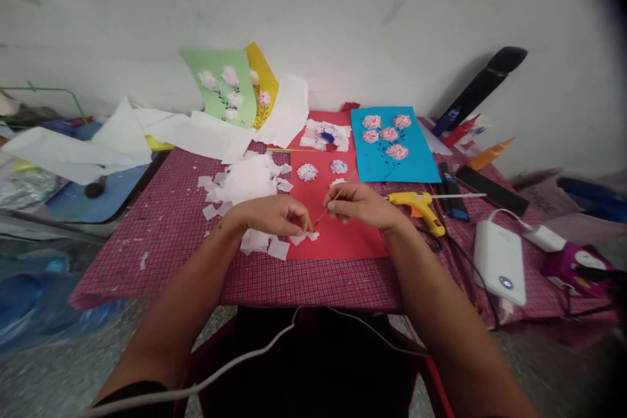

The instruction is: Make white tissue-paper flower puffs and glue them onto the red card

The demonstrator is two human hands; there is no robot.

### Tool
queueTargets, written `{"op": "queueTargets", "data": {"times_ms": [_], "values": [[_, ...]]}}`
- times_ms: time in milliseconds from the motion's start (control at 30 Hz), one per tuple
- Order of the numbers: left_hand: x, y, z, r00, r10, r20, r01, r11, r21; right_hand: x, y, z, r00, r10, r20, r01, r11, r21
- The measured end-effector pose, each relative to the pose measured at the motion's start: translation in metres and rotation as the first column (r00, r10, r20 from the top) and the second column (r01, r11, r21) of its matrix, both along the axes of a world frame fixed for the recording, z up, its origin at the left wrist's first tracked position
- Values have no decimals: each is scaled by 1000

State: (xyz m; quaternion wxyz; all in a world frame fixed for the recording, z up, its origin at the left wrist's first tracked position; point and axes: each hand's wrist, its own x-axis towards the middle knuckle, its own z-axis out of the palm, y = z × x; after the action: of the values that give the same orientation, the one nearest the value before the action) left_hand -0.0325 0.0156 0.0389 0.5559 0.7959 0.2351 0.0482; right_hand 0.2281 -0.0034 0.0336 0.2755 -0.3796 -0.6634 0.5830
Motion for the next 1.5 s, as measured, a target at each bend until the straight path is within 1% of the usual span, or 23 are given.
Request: {"op": "queueTargets", "data": {"times_ms": [67,100,133,200,233,267,333,400,467,667,767,867,933,1000,1167,1267,1400,1500], "values": [[1,2,-1,996,91,-2,-91,995,52,1,1,-1,987,-144,-78,149,986,72],[3,3,-2,987,162,13,-163,983,88,1,2,-2,968,-218,-122,231,968,102],[4,5,-4,965,261,39,-263,960,98,0,3,-3,942,-290,-168,312,942,122],[8,7,-8,880,468,87,-471,882,21,-1,4,-6,889,-389,-242,427,895,130],[9,8,-10,822,563,88,-565,825,-2,-2,5,-7,871,-414,-266,457,880,129],[11,9,-12,775,626,90,-627,779,-20,-4,4,-8,861,-423,-283,471,872,131],[15,10,-16,707,698,115,-694,716,-80,-9,3,-10,862,-413,-295,469,870,154],[18,10,-19,669,733,124,-716,680,-154,-14,0,-12,879,-387,-277,447,872,199],[21,10,-20,650,751,118,-723,659,-206,-19,-2,-14,898,-368,-243,425,869,252],[26,7,-16,632,763,134,-726,644,-243,-24,-5,-18,929,-336,-156,370,850,376],[27,5,-13,626,770,123,-720,632,-286,-24,-4,-19,935,-329,-135,354,840,411],[27,5,-12,607,788,103,-726,603,-331,-24,-3,-20,928,-341,-148,371,828,421],[27,5,-13,588,803,95,-727,577,-374,-25,-2,-21,920,-355,-165,391,820,418],[26,6,-15,583,806,106,-709,568,-418,-25,-1,-22,913,-365,-185,409,820,400],[24,8,-20,616,766,183,-619,615,-489,-25,3,-24,883,-387,-267,456,842,288],[24,8,-22,610,767,196,-608,612,-505,-25,4,-24,866,-404,-294,476,846,240],[25,9,-25,591,784,190,-624,594,-508,-25,6,-24,851,-413,-324,484,856,182],[26,9,-25,583,792,182,-641,587,-494,-25,6,-24,846,-416,-333,486,859,163]]}}
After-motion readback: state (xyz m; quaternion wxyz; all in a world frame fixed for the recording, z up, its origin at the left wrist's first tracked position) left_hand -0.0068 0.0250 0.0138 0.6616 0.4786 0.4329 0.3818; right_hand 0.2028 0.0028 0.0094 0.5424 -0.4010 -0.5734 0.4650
